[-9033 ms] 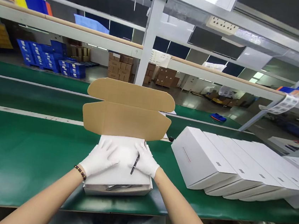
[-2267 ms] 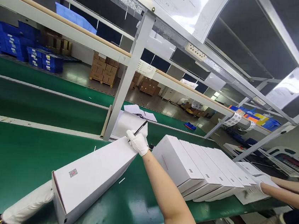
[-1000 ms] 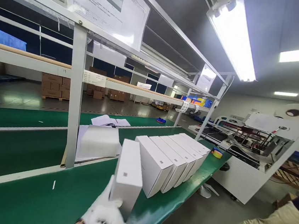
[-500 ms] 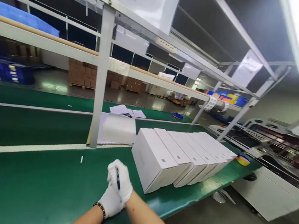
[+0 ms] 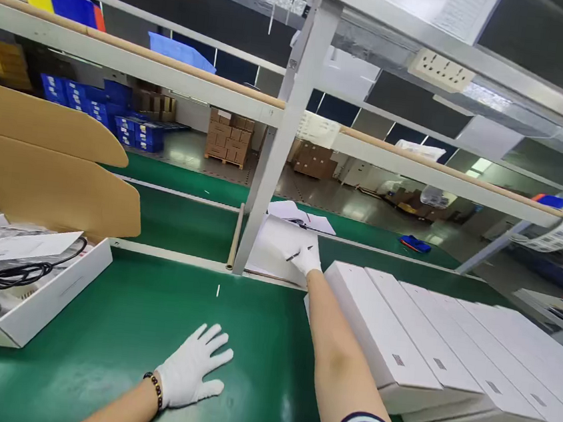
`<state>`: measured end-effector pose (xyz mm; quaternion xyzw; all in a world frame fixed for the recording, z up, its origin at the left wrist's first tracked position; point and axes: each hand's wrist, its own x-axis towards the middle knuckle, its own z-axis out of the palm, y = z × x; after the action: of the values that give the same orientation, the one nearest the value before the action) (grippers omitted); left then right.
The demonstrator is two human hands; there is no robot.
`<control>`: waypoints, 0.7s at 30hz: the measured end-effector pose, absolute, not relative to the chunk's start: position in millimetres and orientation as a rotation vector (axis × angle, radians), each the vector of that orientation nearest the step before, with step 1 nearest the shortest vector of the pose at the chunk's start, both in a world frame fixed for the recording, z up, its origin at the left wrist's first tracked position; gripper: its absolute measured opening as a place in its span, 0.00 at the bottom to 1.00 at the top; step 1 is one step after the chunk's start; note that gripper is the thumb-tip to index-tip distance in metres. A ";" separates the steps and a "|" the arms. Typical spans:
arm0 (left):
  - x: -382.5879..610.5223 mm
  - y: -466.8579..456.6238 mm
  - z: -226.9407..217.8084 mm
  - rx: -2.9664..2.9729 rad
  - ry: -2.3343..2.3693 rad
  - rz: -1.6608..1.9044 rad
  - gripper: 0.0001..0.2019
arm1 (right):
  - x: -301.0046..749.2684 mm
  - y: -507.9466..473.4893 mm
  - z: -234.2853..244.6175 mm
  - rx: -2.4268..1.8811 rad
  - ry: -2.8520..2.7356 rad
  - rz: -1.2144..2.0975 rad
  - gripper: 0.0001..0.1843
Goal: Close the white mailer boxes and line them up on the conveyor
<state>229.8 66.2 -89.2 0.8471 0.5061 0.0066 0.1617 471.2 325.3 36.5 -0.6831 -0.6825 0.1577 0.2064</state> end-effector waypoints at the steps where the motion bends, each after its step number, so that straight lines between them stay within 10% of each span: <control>1: 223.4 80.6 -92.2 2.468 1.370 0.046 0.31 | 473.3 328.7 35.4 -1.958 -1.945 0.418 0.31; 9: 177.5 194.2 -93.9 1.965 2.354 0.270 0.33 | 482.3 347.8 37.2 -2.091 -2.100 0.275 0.21; 16: 155.9 118.1 -101.2 2.094 2.379 0.442 0.27 | 489.7 349.8 38.4 -2.042 -1.876 0.165 0.06; 21: 50.1 32.8 -36.8 1.731 2.990 0.447 0.28 | 484.3 327.7 45.5 -1.814 -1.604 0.022 0.19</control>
<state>50.1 32.8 -36.8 0.4896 0.8458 0.1263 -0.1699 484.3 327.7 45.5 -0.7010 -0.6200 0.0084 0.3522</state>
